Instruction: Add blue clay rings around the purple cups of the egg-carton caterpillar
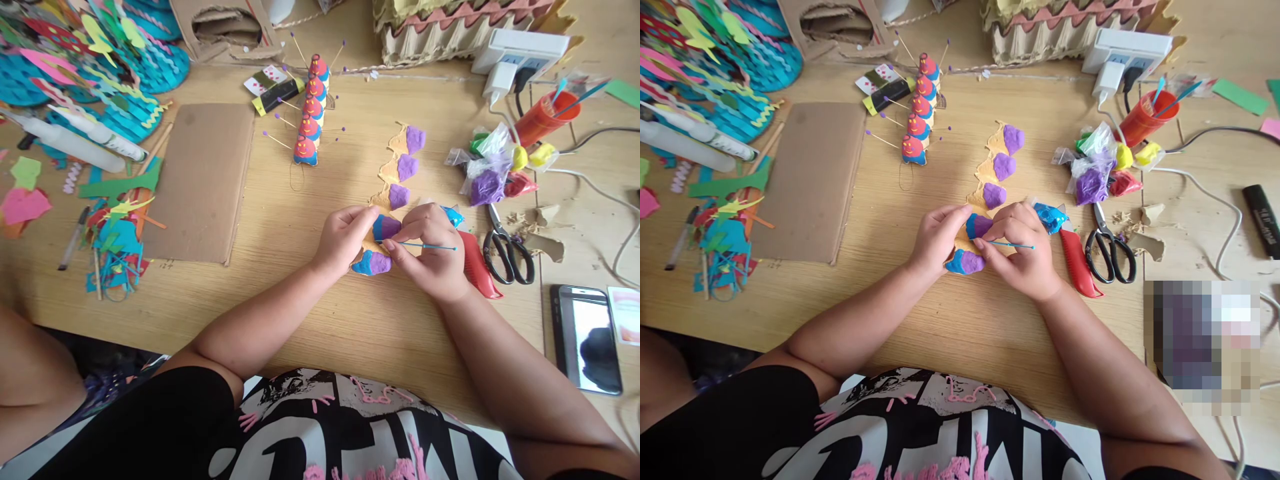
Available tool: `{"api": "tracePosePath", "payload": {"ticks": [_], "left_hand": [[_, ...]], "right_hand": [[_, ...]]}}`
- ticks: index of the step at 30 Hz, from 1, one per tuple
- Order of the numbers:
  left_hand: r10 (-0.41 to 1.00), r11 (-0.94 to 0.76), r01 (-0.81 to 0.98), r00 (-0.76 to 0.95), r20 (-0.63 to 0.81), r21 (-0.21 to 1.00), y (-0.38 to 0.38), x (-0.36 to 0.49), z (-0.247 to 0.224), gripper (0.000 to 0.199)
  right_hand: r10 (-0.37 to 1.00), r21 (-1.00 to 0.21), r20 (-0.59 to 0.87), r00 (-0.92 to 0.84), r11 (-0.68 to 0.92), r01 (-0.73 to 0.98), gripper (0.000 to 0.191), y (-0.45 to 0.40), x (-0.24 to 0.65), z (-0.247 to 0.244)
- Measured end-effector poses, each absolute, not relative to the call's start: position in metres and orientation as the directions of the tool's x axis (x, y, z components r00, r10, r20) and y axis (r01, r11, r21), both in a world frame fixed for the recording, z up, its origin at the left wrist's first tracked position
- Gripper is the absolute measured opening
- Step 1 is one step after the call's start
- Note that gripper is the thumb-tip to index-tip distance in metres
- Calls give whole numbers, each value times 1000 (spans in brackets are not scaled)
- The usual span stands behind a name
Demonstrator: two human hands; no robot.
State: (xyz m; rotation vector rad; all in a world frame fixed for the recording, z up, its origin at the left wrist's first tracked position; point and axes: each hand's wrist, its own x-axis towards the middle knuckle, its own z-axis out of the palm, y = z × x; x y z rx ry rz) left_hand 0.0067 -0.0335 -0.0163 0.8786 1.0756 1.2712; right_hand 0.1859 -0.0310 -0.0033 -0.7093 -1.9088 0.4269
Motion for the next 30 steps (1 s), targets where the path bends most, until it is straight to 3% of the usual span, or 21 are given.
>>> {"api": "tracePosePath", "payload": {"ticks": [4, 16, 21, 30], "left_hand": [[991, 127, -292, 4, -132, 948, -34, 6, -16, 32], [993, 114, -249, 5, -116, 962, -33, 6, -19, 37], [994, 105, -253, 45, -96, 962, -34, 6, -18, 33], [995, 96, -195, 19, -94, 976, -35, 6, -18, 43]], "right_hand": [[702, -608, 649, -295, 711, 353, 14, -31, 186, -6], [665, -562, 686, -296, 742, 365, 14, -32, 186, -6], [680, -583, 673, -290, 730, 356, 15, -33, 186, -6], [749, -671, 606, -267, 662, 334, 19, -34, 186, -7]]}}
